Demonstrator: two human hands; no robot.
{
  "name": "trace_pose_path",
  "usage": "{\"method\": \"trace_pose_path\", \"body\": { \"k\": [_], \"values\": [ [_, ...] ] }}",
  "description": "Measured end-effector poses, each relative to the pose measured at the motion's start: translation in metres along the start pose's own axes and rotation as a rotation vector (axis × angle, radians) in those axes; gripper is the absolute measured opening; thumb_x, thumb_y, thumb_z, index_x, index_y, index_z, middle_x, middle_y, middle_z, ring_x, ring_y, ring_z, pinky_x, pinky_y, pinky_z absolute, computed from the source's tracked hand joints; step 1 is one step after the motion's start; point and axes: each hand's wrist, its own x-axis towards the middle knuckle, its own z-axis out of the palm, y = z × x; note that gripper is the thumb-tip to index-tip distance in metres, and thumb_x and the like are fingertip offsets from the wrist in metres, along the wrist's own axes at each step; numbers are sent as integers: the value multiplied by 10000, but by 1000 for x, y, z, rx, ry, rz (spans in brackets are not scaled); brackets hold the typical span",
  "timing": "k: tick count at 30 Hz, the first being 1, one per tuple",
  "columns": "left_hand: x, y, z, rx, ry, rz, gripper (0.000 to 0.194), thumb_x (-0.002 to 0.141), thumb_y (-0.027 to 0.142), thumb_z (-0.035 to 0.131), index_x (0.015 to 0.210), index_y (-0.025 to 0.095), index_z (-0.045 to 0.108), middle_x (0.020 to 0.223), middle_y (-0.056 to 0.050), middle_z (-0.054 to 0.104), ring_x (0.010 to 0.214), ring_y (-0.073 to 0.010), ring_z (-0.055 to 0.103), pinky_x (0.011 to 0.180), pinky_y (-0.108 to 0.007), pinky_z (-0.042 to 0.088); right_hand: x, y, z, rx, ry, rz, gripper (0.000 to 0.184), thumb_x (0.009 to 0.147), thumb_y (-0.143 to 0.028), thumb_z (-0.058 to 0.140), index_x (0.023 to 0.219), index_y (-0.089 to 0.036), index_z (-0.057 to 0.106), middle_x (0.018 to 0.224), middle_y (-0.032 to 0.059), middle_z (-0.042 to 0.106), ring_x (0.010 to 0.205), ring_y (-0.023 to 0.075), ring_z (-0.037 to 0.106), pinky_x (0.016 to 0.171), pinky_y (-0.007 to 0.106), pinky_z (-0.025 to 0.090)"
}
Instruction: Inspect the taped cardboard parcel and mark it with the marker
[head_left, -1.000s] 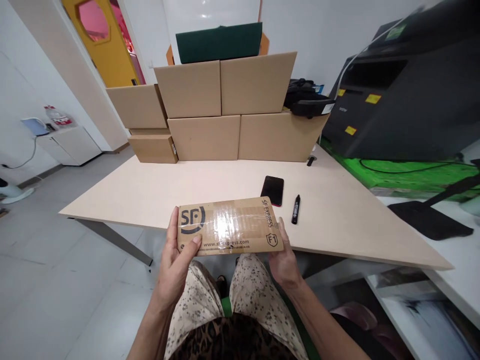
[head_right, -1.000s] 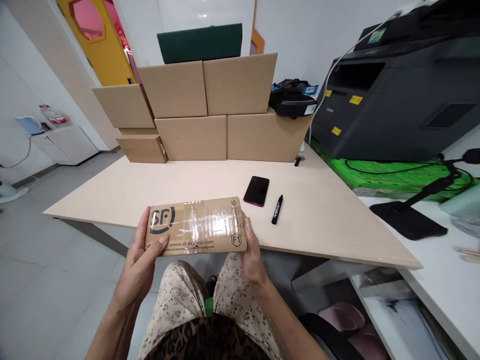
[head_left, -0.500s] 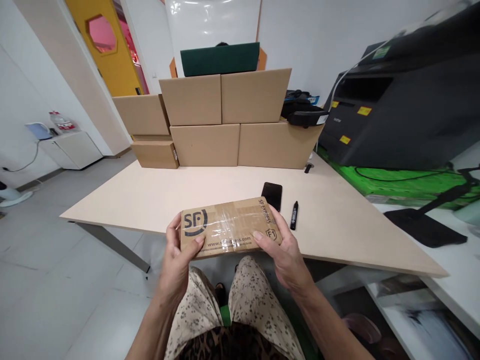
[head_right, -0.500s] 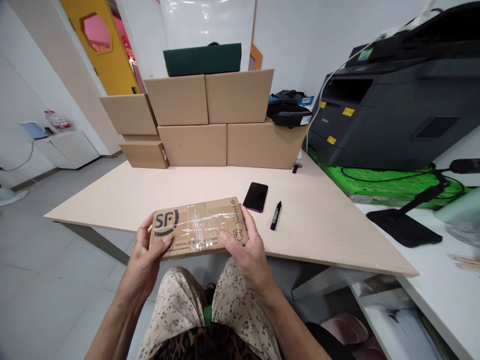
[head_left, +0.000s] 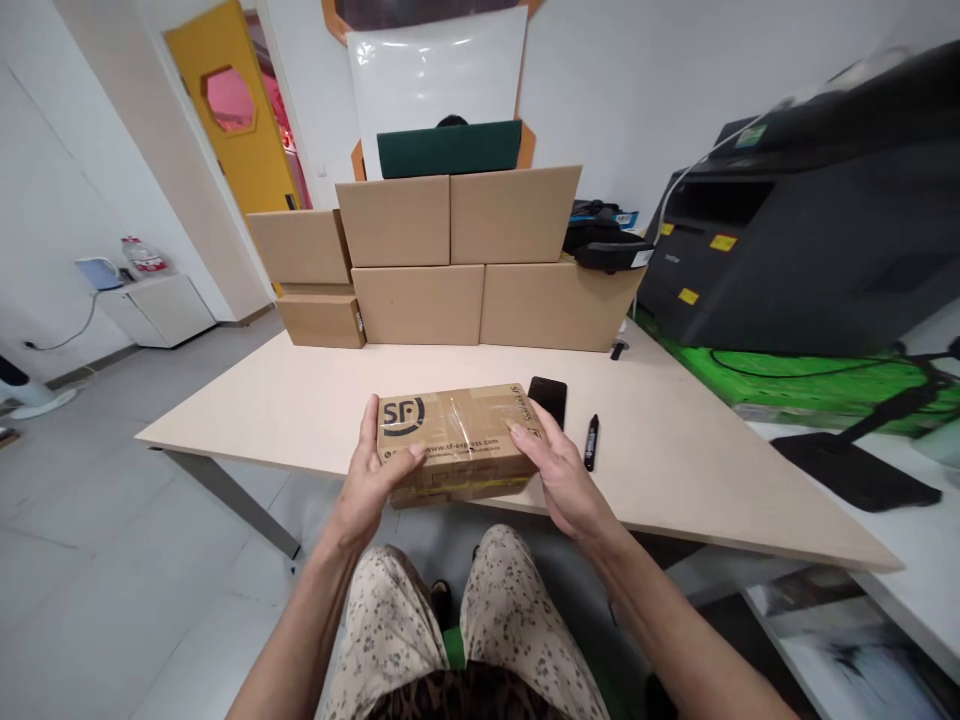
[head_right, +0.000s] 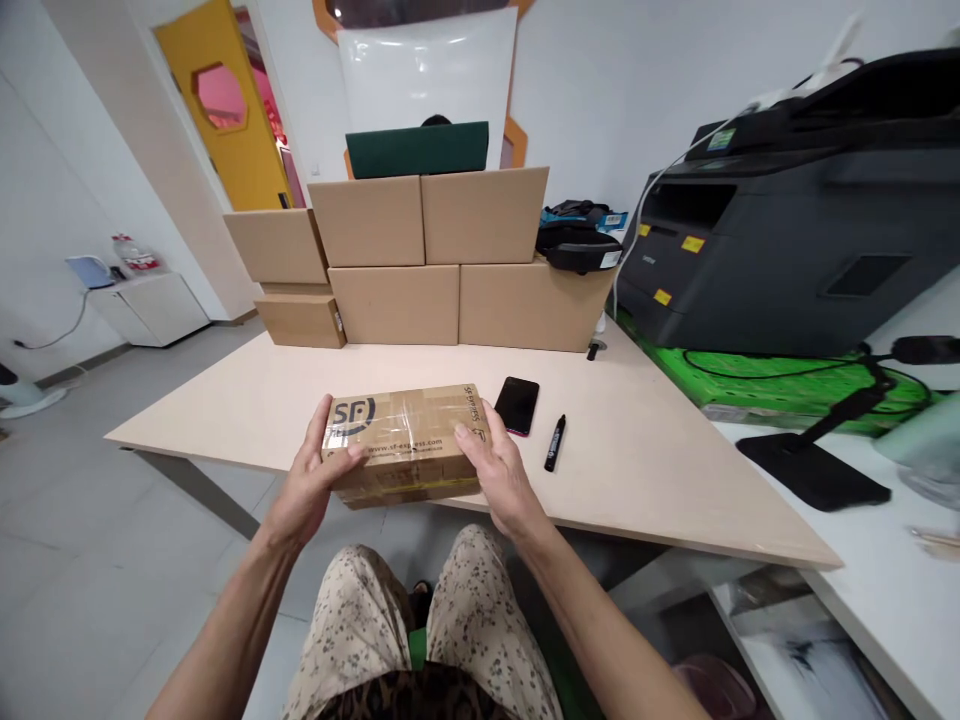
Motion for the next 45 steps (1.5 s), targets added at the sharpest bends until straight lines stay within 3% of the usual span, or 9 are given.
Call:
{"method": "trace_pose_path", "body": {
  "k": [7,10,14,18,21,27,32,37,45],
  "values": [
    [23,-19,-26,138,-47,78,1216,636,447,916,1623,285,225,1594,-130,446,1433,-370,462,1197,-466,371,41,-1,-61,-819,-91,-221,555,1083,-485,193,1473,-227,493,1421,114,636,1232,247,650,980,403,543],
    [29,-24,-26,153,-33,96,1150,654,448,907,1606,309,277,1560,-111,486,1419,-365,478,1208,-481,349,58,-6,-112,-1077,-43,-233,386,1038,-333,382,1274,-157,631,1322,184,651,1200,311,623,1013,469,483],
    [33,-26,-21,154,-12,105,1113,677,476,885,1602,316,287,1512,-107,530,1388,-369,512,1215,-514,327,62,0,-163,-1368,-200,-182,194,840,-53,545,883,-172,693,1100,174,700,1053,309,644,972,448,467],
    [33,-27,-19,162,-17,108,1129,686,488,873,1611,300,253,1536,-115,501,1425,-369,466,1232,-518,289,57,12,-187,-1468,-266,-222,212,784,-10,549,833,-199,631,1059,143,698,971,274,657,919,404,492],
    [33,-30,-17,150,-35,118,1145,695,489,859,1618,275,216,1557,-125,474,1441,-363,445,1229,-505,298,60,7,-194,-1417,-164,-322,148,809,-82,547,771,-225,550,882,113,680,837,260,666,816,390,532],
    [40,-35,-3,100,-133,130,1157,700,490,840,1616,214,190,1527,-154,499,1392,-358,504,1202,-492,346,69,-39,-157,-1094,184,-533,141,1013,-361,434,953,-239,473,740,26,634,613,196,647,585,328,551],
    [42,-34,11,93,-124,123,1175,701,506,830,1620,204,162,1523,-167,503,1389,-362,506,1198,-500,352,54,-78,-78,-398,117,-601,251,917,-456,677,885,-213,621,545,-55,577,422,123,513,413,237,414],
    [41,-34,12,106,-114,122,1177,698,516,830,1618,206,164,1532,-172,491,1404,-363,492,1205,-503,340,44,-89,-34,-482,-19,-440,408,884,-544,699,706,-180,648,556,-24,577,415,101,490,382,227,377],
    [41,-37,14,117,-67,142,1112,707,511,827,1603,231,232,1515,-152,507,1391,-352,506,1197,-491,353,42,-86,-27,-752,-143,-431,496,911,-625,598,669,-193,607,632,-2,572,587,137,528,570,250,455]
  ]
}}
